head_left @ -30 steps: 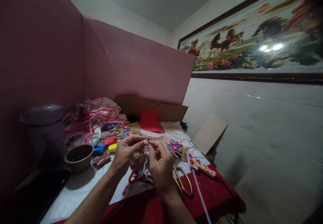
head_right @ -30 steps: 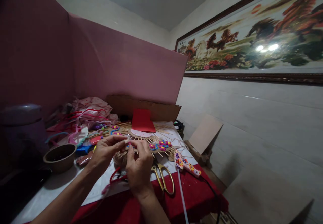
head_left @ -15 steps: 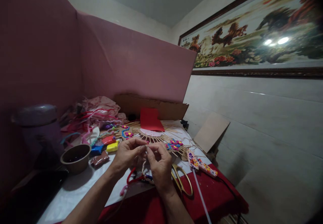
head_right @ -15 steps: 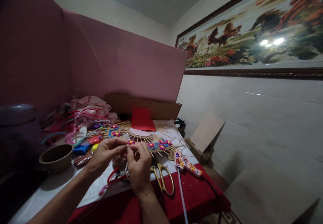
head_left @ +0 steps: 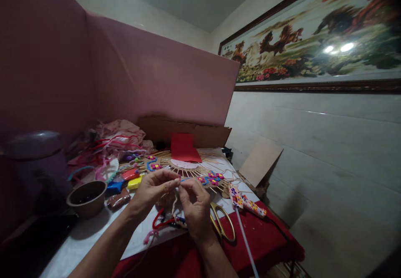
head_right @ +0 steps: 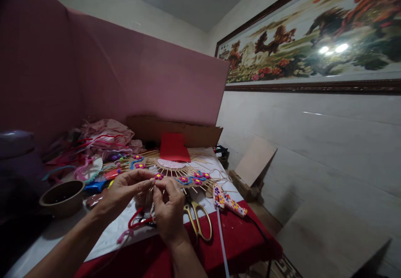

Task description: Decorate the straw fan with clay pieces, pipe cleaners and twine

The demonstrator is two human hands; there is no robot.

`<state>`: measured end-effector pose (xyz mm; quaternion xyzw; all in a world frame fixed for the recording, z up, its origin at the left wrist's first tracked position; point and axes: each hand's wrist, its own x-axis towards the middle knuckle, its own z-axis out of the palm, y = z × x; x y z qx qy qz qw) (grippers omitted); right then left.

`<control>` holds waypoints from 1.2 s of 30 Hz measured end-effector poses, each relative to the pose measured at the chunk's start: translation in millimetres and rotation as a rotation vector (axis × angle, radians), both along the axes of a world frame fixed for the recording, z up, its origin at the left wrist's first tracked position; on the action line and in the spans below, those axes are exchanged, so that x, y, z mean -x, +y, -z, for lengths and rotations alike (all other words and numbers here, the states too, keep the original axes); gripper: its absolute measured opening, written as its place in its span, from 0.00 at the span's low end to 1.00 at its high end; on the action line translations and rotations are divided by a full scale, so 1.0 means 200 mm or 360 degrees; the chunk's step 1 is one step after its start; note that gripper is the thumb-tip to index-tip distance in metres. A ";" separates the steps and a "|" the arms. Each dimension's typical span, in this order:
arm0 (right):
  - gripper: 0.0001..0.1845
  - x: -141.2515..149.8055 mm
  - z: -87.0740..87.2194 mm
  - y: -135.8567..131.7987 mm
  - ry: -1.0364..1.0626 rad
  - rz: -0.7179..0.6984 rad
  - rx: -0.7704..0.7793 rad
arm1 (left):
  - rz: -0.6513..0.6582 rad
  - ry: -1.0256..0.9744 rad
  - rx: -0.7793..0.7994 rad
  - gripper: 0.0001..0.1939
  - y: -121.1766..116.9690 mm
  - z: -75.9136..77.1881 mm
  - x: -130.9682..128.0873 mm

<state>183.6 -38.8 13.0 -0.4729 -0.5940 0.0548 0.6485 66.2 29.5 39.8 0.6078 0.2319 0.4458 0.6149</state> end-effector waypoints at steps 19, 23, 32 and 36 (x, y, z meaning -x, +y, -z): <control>0.05 -0.01 0.03 0.00 0.0143 -0.0035 0.0048 | 0.0073 0.0186 -0.0147 0.11 0.00 0.02 -0.01; 0.07 -0.02 0.03 0.01 0.0121 -0.0053 0.0083 | 0.0038 0.0256 -0.0229 0.11 -0.01 0.03 -0.01; 0.07 -0.05 0.06 0.03 0.0130 -0.0114 0.0125 | 0.0069 0.0457 -0.0463 0.10 0.00 0.04 0.01; 0.08 -0.05 0.04 0.03 0.0004 -0.0060 0.0151 | 0.0041 0.0509 -0.0550 0.11 0.00 0.03 0.01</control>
